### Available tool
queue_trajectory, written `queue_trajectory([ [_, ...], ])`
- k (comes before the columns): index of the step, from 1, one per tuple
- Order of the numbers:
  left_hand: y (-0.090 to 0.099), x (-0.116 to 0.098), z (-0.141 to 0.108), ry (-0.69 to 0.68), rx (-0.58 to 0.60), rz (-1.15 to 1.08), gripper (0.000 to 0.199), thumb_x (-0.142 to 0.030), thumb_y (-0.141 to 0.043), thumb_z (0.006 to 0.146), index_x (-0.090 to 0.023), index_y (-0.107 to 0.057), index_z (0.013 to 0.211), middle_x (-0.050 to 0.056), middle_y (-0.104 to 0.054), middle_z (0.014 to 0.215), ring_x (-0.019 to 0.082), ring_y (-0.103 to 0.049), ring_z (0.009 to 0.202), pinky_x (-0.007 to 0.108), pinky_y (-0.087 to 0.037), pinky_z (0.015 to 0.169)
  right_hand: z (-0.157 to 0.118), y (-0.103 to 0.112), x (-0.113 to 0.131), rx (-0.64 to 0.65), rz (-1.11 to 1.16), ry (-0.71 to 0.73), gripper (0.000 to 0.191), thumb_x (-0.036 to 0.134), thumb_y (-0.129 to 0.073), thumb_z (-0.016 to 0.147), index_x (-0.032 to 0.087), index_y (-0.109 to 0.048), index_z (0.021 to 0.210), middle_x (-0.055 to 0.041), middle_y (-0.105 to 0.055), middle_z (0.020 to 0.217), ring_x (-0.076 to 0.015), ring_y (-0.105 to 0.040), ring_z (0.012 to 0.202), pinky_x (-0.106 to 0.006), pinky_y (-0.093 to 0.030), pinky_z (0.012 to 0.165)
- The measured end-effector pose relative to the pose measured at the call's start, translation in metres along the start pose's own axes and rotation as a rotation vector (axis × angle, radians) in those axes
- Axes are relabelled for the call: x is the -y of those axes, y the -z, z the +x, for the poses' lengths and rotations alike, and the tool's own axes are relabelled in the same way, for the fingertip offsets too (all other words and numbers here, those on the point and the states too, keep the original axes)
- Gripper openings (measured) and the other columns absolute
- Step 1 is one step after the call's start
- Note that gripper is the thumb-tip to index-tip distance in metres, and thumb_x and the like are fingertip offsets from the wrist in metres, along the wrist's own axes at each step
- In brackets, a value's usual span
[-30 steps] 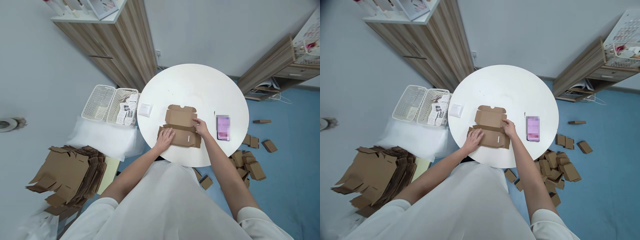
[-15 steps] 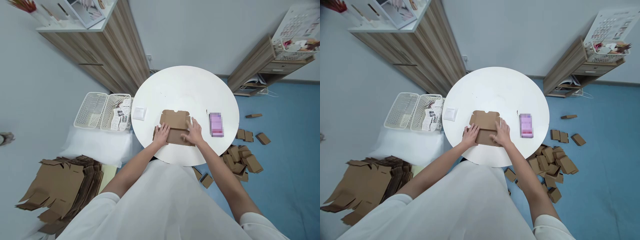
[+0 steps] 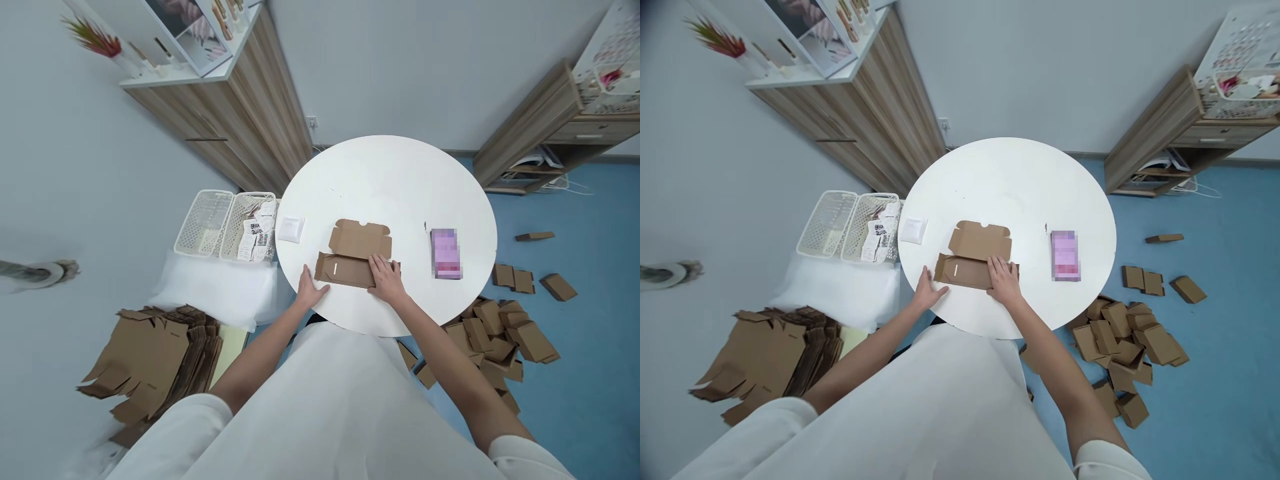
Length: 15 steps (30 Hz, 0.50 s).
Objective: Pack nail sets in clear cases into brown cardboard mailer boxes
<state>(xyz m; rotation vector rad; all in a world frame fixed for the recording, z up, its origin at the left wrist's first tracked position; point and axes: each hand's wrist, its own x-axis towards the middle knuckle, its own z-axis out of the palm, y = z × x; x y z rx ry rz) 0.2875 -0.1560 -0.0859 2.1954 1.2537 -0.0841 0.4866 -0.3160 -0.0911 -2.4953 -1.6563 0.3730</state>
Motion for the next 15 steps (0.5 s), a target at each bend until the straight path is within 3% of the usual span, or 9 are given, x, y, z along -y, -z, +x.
queue_trajectory([
  [3, -0.002, 0.009, 0.006, -0.031, 0.042, -0.144, 0.084, -0.026, -0.058, 0.07, -0.015, -0.009, 0.137, 0.014, -0.044, 0.127, 0.022, -0.046, 0.113, 0.034, -0.04, 0.091, 0.0, -0.002, -0.002, 0.001, 0.034, 0.01, 0.091, 0.037, -0.059, 0.065, 0.017, -0.008, 0.137, -0.013, -0.024, 0.141, -0.0287, -0.017, 0.129, -0.05, -0.014, 0.1],
  [6, -0.006, 0.0, 0.019, -0.004, 0.028, -0.222, 0.069, -0.021, -0.053, 0.072, -0.012, -0.023, 0.134, 0.013, -0.053, 0.117, 0.019, -0.054, 0.1, 0.031, -0.044, 0.084, 0.002, -0.003, -0.002, 0.011, 0.052, 0.029, 0.093, 0.038, -0.06, 0.064, 0.018, -0.006, 0.137, -0.0122, -0.023, 0.142, -0.0288, -0.017, 0.129, -0.048, -0.017, 0.1],
  [10, -0.007, -0.012, 0.027, 0.03, -0.013, -0.286, 0.047, -0.013, -0.047, 0.073, -0.013, -0.045, 0.12, 0.01, -0.058, 0.108, 0.015, -0.058, 0.083, 0.029, -0.047, 0.076, 0.003, -0.006, 0.002, 0.014, 0.066, 0.019, 0.096, 0.037, -0.061, 0.062, 0.019, -0.003, 0.137, -0.0119, -0.022, 0.142, -0.0287, -0.018, 0.13, -0.045, -0.018, 0.099],
  [15, -0.001, -0.012, 0.022, 0.038, -0.067, -0.315, 0.035, -0.019, -0.048, 0.075, -0.016, -0.052, 0.11, 0.007, -0.061, 0.101, 0.014, -0.057, 0.076, 0.029, -0.047, 0.072, 0.003, -0.006, 0.006, 0.025, 0.069, 0.017, 0.099, 0.034, -0.063, 0.06, 0.018, -0.004, 0.137, -0.0112, -0.021, 0.142, -0.0285, -0.017, 0.13, -0.044, -0.018, 0.1],
])
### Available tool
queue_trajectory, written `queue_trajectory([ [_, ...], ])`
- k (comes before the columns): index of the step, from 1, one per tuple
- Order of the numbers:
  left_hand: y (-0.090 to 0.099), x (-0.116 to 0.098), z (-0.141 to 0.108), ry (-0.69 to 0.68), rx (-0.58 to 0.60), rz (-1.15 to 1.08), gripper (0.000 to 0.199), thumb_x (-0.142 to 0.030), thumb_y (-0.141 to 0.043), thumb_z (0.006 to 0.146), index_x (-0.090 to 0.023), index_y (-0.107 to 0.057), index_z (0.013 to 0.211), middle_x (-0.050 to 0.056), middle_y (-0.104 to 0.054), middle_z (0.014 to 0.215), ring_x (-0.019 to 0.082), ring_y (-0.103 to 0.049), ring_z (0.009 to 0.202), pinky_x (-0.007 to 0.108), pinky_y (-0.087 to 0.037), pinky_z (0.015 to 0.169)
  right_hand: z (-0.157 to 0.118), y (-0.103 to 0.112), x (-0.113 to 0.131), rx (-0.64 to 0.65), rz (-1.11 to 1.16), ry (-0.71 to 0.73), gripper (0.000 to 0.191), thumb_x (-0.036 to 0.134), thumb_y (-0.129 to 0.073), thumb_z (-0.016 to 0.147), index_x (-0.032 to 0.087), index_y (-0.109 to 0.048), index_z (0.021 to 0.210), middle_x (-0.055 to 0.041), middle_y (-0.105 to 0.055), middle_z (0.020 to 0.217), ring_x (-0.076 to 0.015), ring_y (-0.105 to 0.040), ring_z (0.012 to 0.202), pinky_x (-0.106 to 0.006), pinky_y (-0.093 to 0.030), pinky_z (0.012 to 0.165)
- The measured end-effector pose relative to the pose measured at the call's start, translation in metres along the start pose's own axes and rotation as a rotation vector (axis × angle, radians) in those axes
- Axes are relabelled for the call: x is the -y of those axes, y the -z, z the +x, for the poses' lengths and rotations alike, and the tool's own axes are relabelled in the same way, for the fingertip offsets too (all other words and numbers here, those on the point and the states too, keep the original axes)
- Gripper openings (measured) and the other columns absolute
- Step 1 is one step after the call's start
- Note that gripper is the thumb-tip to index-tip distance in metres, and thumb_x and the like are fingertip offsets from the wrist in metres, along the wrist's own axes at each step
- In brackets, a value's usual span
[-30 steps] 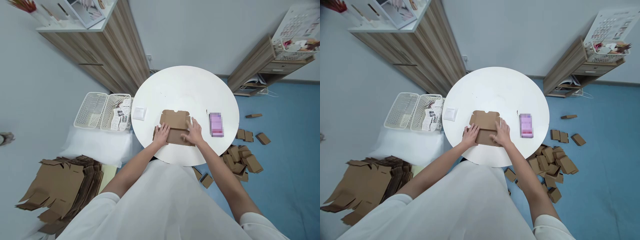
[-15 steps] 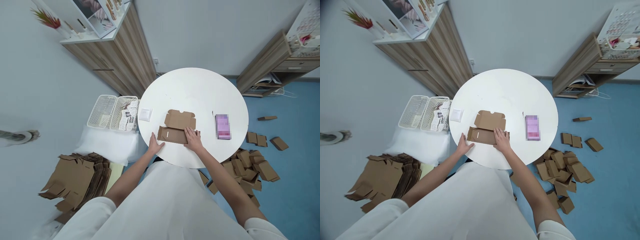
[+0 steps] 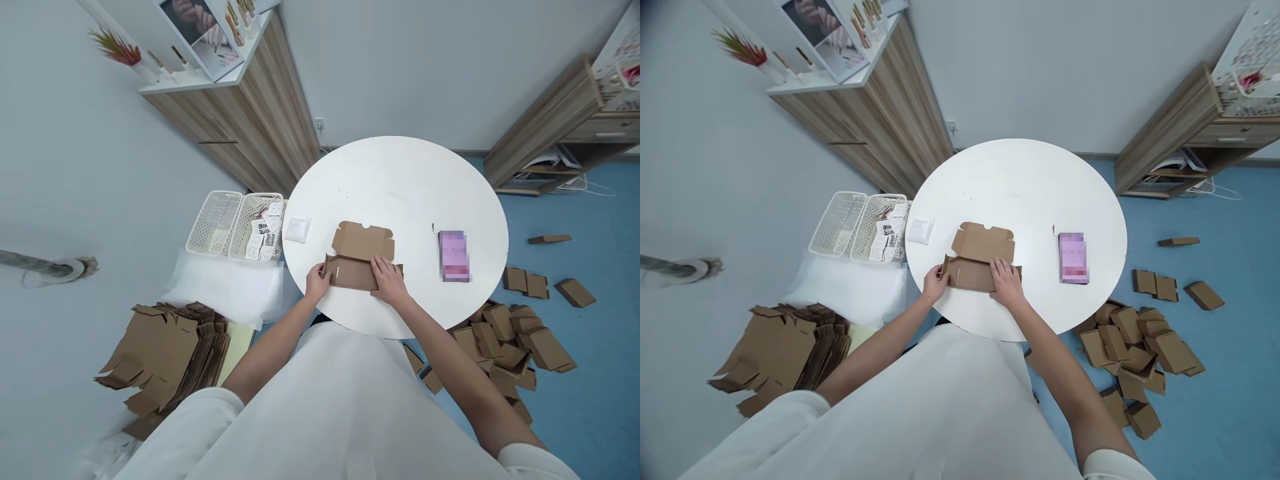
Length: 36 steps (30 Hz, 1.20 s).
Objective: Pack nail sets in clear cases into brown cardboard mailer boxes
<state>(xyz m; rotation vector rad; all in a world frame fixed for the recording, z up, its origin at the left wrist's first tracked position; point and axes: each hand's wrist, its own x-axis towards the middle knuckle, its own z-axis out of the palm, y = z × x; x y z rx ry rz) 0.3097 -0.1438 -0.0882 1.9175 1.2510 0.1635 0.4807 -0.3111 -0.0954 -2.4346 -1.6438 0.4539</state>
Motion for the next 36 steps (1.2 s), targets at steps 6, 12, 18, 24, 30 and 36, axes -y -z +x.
queue_trajectory([
  [6, -0.008, -0.015, -0.011, -0.078, 0.021, 0.038, 0.035, -0.027, -0.053, 0.075, -0.015, -0.052, 0.109, 0.009, -0.058, 0.101, 0.015, -0.056, 0.082, 0.029, -0.046, 0.074, 0.004, 0.0, 0.007, 0.002, -0.009, 0.026, 0.1, 0.032, -0.066, 0.058, 0.015, -0.008, 0.137, -0.0126, -0.023, 0.142, -0.0281, -0.018, 0.129, -0.042, -0.02, 0.1],
  [12, -0.014, -0.021, -0.01, -0.048, 0.05, 0.044, 0.041, -0.037, -0.053, 0.077, -0.016, -0.047, 0.112, 0.01, -0.054, 0.11, 0.017, -0.056, 0.09, 0.028, -0.045, 0.075, 0.005, -0.002, 0.01, -0.008, -0.002, 0.023, 0.1, 0.039, -0.065, 0.06, 0.015, -0.007, 0.137, -0.0141, -0.02, 0.142, -0.029, -0.016, 0.13, -0.043, -0.02, 0.1],
  [18, -0.006, -0.017, 0.006, 0.029, 0.106, 0.153, 0.031, -0.026, -0.055, 0.074, -0.017, -0.051, 0.103, 0.004, -0.061, 0.087, 0.015, -0.058, 0.075, 0.026, -0.045, 0.067, 0.002, -0.002, 0.009, 0.008, -0.002, 0.07, 0.103, 0.046, -0.064, 0.06, 0.016, -0.003, 0.138, -0.0135, -0.014, 0.144, -0.0286, -0.009, 0.132, -0.044, -0.02, 0.101],
  [24, 0.0, -0.016, 0.009, -0.012, 0.162, 0.286, 0.017, -0.016, -0.047, 0.073, -0.018, -0.054, 0.088, 0.002, -0.06, 0.074, 0.016, -0.057, 0.069, 0.025, -0.042, 0.06, -0.001, 0.001, 0.01, 0.049, -0.039, 0.106, 0.109, 0.051, -0.065, 0.056, 0.016, -0.003, 0.138, -0.0131, -0.012, 0.145, -0.0296, -0.005, 0.132, -0.047, -0.018, 0.101],
  [30, -0.004, -0.022, 0.008, -0.009, 0.126, 0.422, 0.02, -0.015, -0.048, 0.072, -0.017, -0.053, 0.091, 0.005, -0.06, 0.08, 0.019, -0.057, 0.074, 0.028, -0.041, 0.06, -0.001, 0.002, 0.013, 0.048, -0.048, 0.1, 0.106, 0.048, -0.065, 0.057, 0.016, -0.004, 0.138, -0.0137, -0.011, 0.145, -0.0296, -0.006, 0.132, -0.048, -0.017, 0.101],
  [36, 0.013, -0.021, -0.003, -0.223, 0.241, 0.327, 0.083, -0.042, -0.06, 0.068, -0.017, -0.017, 0.134, 0.011, -0.05, 0.112, 0.018, -0.057, 0.08, 0.03, -0.044, 0.071, -0.002, 0.003, 0.01, 0.027, -0.036, 0.1, 0.104, 0.048, -0.063, 0.059, 0.017, -0.005, 0.138, -0.0132, -0.012, 0.145, -0.0298, -0.005, 0.133, -0.049, -0.016, 0.102],
])
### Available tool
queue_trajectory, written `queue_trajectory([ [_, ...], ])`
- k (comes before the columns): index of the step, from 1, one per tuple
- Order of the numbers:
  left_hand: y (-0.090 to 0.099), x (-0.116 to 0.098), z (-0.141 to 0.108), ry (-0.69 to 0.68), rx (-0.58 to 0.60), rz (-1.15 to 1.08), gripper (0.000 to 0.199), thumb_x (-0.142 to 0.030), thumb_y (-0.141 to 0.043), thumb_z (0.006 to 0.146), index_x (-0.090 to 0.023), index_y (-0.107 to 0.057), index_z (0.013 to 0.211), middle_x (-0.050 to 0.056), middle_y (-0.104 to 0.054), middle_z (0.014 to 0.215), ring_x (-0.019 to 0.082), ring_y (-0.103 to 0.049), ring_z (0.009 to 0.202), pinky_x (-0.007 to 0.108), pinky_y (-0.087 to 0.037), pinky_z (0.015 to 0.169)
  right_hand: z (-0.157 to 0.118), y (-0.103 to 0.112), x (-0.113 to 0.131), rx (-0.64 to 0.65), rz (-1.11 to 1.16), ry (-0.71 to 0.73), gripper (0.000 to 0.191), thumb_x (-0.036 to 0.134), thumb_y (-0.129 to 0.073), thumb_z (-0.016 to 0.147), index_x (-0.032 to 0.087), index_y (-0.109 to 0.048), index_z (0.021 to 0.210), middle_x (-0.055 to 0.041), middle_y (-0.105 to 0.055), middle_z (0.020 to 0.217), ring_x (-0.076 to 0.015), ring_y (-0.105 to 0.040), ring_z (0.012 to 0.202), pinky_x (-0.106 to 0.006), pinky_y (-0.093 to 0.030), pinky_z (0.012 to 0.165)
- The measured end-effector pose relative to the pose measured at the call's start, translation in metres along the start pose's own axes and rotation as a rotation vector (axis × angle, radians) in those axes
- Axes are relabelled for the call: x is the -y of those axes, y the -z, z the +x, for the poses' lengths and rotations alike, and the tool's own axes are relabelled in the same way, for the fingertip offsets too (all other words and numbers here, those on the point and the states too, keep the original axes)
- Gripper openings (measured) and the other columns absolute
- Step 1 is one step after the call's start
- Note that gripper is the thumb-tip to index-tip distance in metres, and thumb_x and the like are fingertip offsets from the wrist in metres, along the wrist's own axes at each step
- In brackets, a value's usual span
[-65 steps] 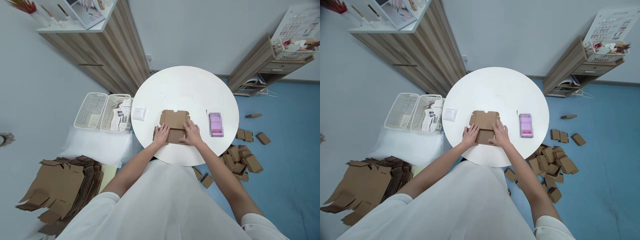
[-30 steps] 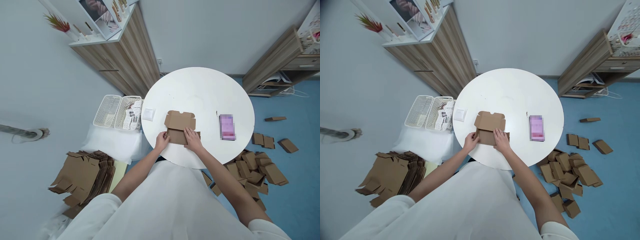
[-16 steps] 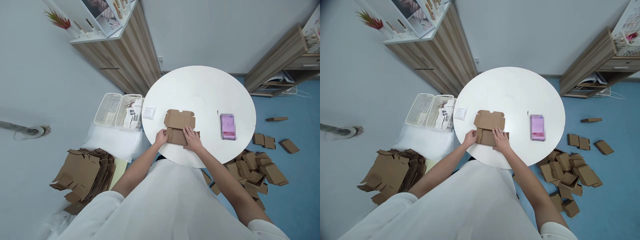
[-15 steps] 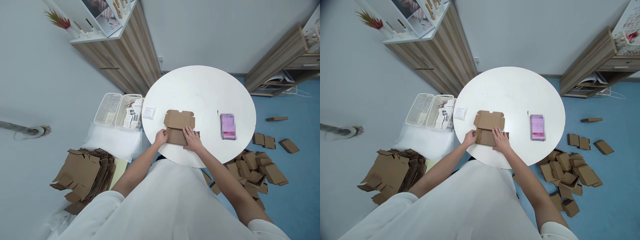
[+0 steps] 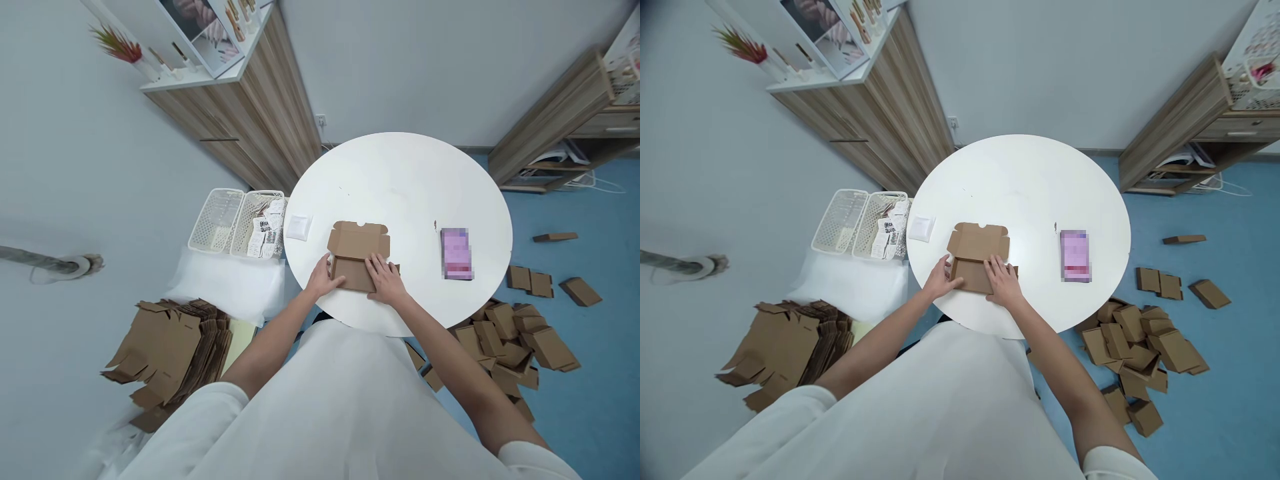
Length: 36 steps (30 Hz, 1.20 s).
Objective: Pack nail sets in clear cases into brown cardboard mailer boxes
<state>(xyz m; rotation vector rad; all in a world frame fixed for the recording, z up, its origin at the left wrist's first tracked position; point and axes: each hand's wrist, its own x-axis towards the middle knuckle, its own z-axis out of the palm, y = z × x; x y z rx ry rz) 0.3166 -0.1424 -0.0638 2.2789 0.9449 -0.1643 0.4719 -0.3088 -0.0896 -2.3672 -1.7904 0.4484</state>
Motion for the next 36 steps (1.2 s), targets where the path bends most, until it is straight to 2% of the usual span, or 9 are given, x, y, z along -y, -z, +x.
queue_trajectory([
  [4, 0.009, 0.0, -0.001, -0.129, 0.183, 0.158, 0.124, -0.05, -0.075, 0.044, -0.024, 0.001, 0.138, 0.012, -0.042, 0.119, 0.028, -0.053, 0.096, 0.032, -0.043, 0.073, 0.0, 0.001, -0.001, 0.011, -0.003, 0.016, 0.105, 0.045, -0.066, 0.057, 0.017, -0.005, 0.138, -0.0136, -0.011, 0.145, -0.0299, -0.007, 0.132, -0.049, -0.015, 0.101],
  [11, 0.01, -0.008, 0.014, -0.12, 0.236, 0.279, 0.119, -0.05, -0.074, 0.044, -0.026, -0.005, 0.138, 0.01, -0.044, 0.116, 0.029, -0.053, 0.099, 0.031, -0.043, 0.072, -0.007, 0.009, -0.013, 0.012, 0.073, 0.028, 0.103, 0.055, -0.062, 0.059, 0.021, -0.007, 0.138, -0.012, -0.004, 0.146, -0.0314, -0.003, 0.133, -0.051, -0.011, 0.102],
  [14, 0.01, -0.007, 0.013, -0.124, 0.231, 0.261, 0.118, -0.049, -0.074, 0.045, -0.026, -0.005, 0.138, 0.011, -0.045, 0.115, 0.029, -0.052, 0.101, 0.031, -0.043, 0.072, -0.026, 0.011, -0.028, -0.105, 0.251, -0.189, 0.092, 0.058, -0.054, 0.065, 0.021, -0.011, 0.138, -0.0132, -0.005, 0.146, -0.0336, -0.007, 0.132, -0.053, -0.018, 0.099],
  [17, 0.008, -0.006, 0.013, -0.126, 0.228, 0.241, 0.117, -0.049, -0.074, 0.046, -0.026, -0.005, 0.138, 0.011, -0.044, 0.115, 0.029, -0.051, 0.101, 0.031, -0.042, 0.072, -0.045, 0.003, -0.038, -0.172, 0.619, -0.515, 0.085, 0.054, -0.05, 0.071, 0.019, -0.01, 0.138, -0.0165, -0.026, 0.138, -0.0302, -0.035, 0.121, -0.046, -0.036, 0.091],
  [19, 0.007, -0.006, 0.013, -0.126, 0.231, 0.227, 0.117, -0.05, -0.074, 0.046, -0.025, -0.005, 0.138, 0.012, -0.044, 0.115, 0.03, -0.05, 0.102, 0.032, -0.042, 0.072, -0.052, -0.005, -0.038, -0.14, 0.901, -0.606, 0.084, 0.047, -0.051, 0.071, 0.019, -0.008, 0.137, -0.0157, -0.039, 0.129, -0.0239, -0.052, 0.102, -0.039, -0.045, 0.081],
  [22, 0.006, -0.007, 0.014, -0.12, 0.249, 0.199, 0.119, -0.051, -0.074, 0.044, -0.025, -0.005, 0.138, 0.012, -0.044, 0.114, 0.031, -0.05, 0.101, 0.034, -0.042, 0.074, -0.051, -0.015, -0.031, -0.141, 1.101, -0.609, 0.083, 0.033, -0.056, 0.068, 0.019, -0.012, 0.137, -0.0112, -0.048, 0.117, -0.0166, -0.057, 0.082, -0.033, -0.049, 0.072],
  [25, 0.005, -0.01, 0.014, -0.12, 0.248, 0.158, 0.121, -0.051, -0.075, 0.043, -0.024, -0.006, 0.138, 0.012, -0.043, 0.117, 0.032, -0.048, 0.104, 0.037, -0.041, 0.078, -0.043, -0.015, -0.024, -0.205, 1.044, -0.576, 0.075, 0.021, -0.053, 0.065, 0.021, -0.023, 0.134, -0.0072, -0.05, 0.107, -0.0135, -0.053, 0.072, -0.033, -0.048, 0.07],
  [31, 0.003, -0.013, 0.011, -0.143, 0.212, 0.072, 0.123, -0.05, -0.076, 0.042, -0.022, -0.005, 0.138, 0.015, -0.039, 0.125, 0.034, -0.042, 0.111, 0.04, -0.038, 0.085, -0.037, -0.004, -0.018, -0.264, 0.804, -0.515, 0.07, 0.014, -0.048, 0.061, 0.023, -0.033, 0.129, -0.0077, -0.047, 0.101, -0.0174, -0.052, 0.078, -0.034, -0.045, 0.071],
  [36, 0.002, -0.009, 0.01, -0.158, 0.203, 0.048, 0.123, -0.05, -0.077, 0.041, -0.021, -0.006, 0.138, 0.016, -0.038, 0.127, 0.034, -0.041, 0.113, 0.041, -0.037, 0.088, -0.037, 0.005, -0.027, -0.18, 0.945, -0.488, 0.067, 0.015, -0.046, 0.062, 0.024, -0.03, 0.127, -0.0054, -0.05, 0.102, -0.0148, -0.053, 0.071, -0.032, -0.046, 0.065],
])
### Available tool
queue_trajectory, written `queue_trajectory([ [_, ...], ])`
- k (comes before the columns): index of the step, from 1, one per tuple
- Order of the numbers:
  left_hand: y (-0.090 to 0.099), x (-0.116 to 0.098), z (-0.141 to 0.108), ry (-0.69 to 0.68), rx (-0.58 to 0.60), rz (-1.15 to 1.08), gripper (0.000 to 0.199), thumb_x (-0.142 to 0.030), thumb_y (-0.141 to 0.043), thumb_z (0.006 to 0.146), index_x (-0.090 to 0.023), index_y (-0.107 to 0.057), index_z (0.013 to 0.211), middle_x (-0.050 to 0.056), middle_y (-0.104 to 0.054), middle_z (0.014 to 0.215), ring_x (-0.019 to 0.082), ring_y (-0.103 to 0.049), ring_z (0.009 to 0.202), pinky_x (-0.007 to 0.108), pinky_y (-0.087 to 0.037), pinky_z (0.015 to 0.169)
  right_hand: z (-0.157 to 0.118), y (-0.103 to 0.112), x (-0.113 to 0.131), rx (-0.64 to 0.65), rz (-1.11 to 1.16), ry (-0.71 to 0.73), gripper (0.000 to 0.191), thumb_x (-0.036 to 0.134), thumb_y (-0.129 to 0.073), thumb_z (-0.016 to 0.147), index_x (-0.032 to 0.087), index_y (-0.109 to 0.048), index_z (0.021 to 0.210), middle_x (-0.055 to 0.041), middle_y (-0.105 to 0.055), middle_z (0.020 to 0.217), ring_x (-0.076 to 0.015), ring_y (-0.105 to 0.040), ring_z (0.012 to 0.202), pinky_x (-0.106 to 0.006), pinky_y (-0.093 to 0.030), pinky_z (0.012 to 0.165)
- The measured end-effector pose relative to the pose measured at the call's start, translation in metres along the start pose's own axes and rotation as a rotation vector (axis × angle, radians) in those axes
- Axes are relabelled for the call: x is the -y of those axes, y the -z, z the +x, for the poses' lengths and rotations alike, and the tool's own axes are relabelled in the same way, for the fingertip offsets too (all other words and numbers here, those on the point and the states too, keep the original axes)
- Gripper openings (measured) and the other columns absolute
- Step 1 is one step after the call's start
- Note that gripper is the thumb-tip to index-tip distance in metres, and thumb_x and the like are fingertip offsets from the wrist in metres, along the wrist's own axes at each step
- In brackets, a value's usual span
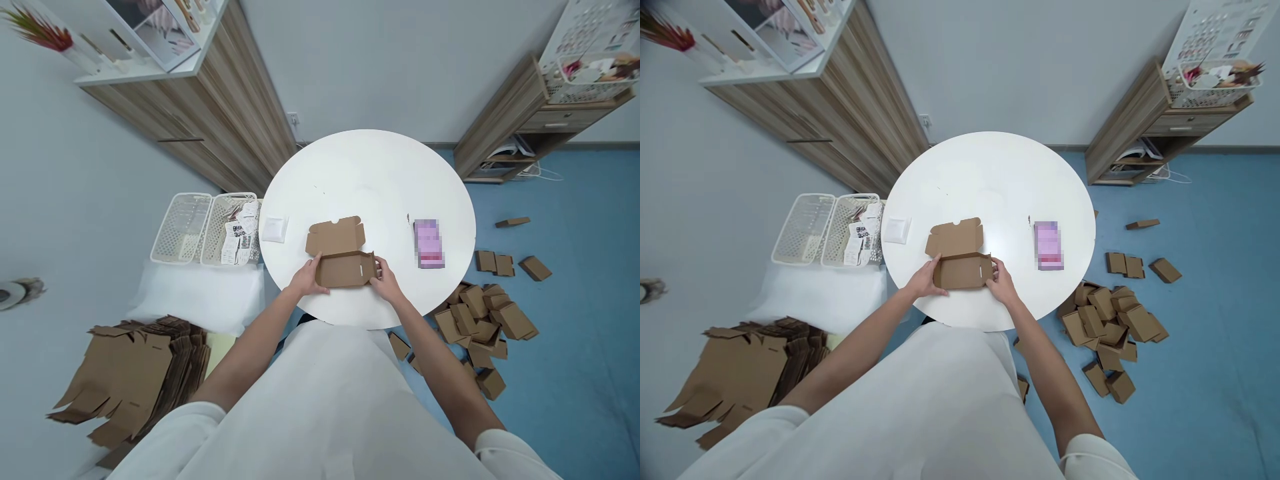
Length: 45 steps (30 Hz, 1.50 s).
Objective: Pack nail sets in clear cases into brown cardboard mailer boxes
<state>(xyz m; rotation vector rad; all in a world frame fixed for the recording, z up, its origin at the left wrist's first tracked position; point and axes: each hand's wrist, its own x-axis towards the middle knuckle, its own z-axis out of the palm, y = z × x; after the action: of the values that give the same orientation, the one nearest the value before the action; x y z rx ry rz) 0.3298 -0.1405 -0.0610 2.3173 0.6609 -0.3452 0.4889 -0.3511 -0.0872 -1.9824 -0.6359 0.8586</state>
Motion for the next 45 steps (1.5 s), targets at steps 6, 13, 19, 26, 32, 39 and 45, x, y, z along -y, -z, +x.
queue_trajectory([
  [6, -0.002, 0.0, 0.001, 0.0, -0.008, -0.008, 0.122, -0.05, -0.077, 0.041, -0.02, -0.009, 0.138, 0.016, -0.038, 0.128, 0.035, -0.04, 0.115, 0.041, -0.036, 0.089, 0.006, 0.018, -0.001, 0.163, 0.026, 0.043, 0.077, 0.015, -0.048, 0.063, 0.026, -0.02, 0.134, -0.0064, -0.05, 0.119, -0.0206, -0.053, 0.097, -0.037, -0.043, 0.082],
  [13, -0.005, -0.003, 0.001, 0.035, -0.019, 0.024, 0.123, -0.052, -0.076, 0.042, -0.02, -0.007, 0.138, 0.016, -0.038, 0.127, 0.034, -0.04, 0.114, 0.041, -0.038, 0.086, 0.009, 0.017, 0.003, 0.233, 0.037, 0.021, 0.081, 0.017, -0.051, 0.065, 0.027, -0.014, 0.137, -0.0092, -0.044, 0.127, -0.019, -0.057, 0.091, -0.038, -0.046, 0.08],
  [19, -0.007, -0.004, 0.0, 0.04, 0.009, 0.049, 0.123, -0.054, -0.075, 0.042, -0.022, -0.006, 0.138, 0.015, -0.039, 0.125, 0.034, -0.043, 0.11, 0.039, -0.04, 0.082, 0.011, 0.021, 0.008, 0.285, 0.044, 0.031, 0.077, 0.014, -0.052, 0.063, 0.027, -0.023, 0.133, -0.0082, -0.048, 0.122, -0.0189, -0.058, 0.089, -0.035, -0.047, 0.077],
  [26, -0.013, -0.008, 0.004, 0.074, 0.007, 0.066, 0.122, -0.056, -0.074, 0.042, -0.024, -0.005, 0.138, 0.014, -0.041, 0.121, 0.033, -0.046, 0.106, 0.037, -0.041, 0.077, 0.011, 0.019, 0.012, 0.306, 0.035, 0.006, 0.08, 0.028, -0.058, 0.068, 0.027, -0.016, 0.136, -0.0096, -0.041, 0.13, -0.0183, -0.058, 0.089, -0.035, -0.047, 0.077],
  [32, -0.015, -0.007, 0.002, 0.068, -0.009, 0.02, 0.124, -0.056, -0.074, 0.042, -0.025, -0.003, 0.138, 0.013, -0.039, 0.121, 0.032, -0.045, 0.108, 0.037, -0.041, 0.078, 0.012, 0.003, 0.014, 0.084, -0.091, -0.126, 0.052, 0.039, -0.047, 0.077, 0.025, -0.035, 0.126, -0.0067, -0.055, 0.114, -0.0158, -0.059, 0.079, -0.033, -0.045, 0.074],
  [39, -0.026, -0.006, -0.008, 0.034, -0.118, -0.225, 0.122, -0.055, -0.071, 0.051, -0.022, 0.008, 0.138, 0.016, -0.035, 0.127, 0.027, -0.047, 0.102, 0.037, -0.044, 0.078, 0.019, -0.013, 0.01, -0.089, -0.344, -0.141, 0.029, 0.026, -0.05, 0.07, 0.022, -0.049, 0.099, -0.0027, -0.062, 0.082, -0.0175, -0.056, 0.07, -0.029, -0.039, 0.059],
  [45, -0.043, 0.0, -0.019, 0.119, -0.2, -0.408, 0.115, -0.042, -0.072, 0.057, -0.026, 0.009, 0.137, 0.014, -0.032, 0.131, 0.019, -0.053, 0.092, 0.036, -0.046, 0.077, 0.018, -0.019, 0.009, -0.187, -0.372, -0.176, 0.026, 0.02, -0.045, 0.071, 0.022, -0.048, 0.096, -0.003, -0.059, 0.078, -0.018, -0.055, 0.069, -0.029, -0.037, 0.058],
])
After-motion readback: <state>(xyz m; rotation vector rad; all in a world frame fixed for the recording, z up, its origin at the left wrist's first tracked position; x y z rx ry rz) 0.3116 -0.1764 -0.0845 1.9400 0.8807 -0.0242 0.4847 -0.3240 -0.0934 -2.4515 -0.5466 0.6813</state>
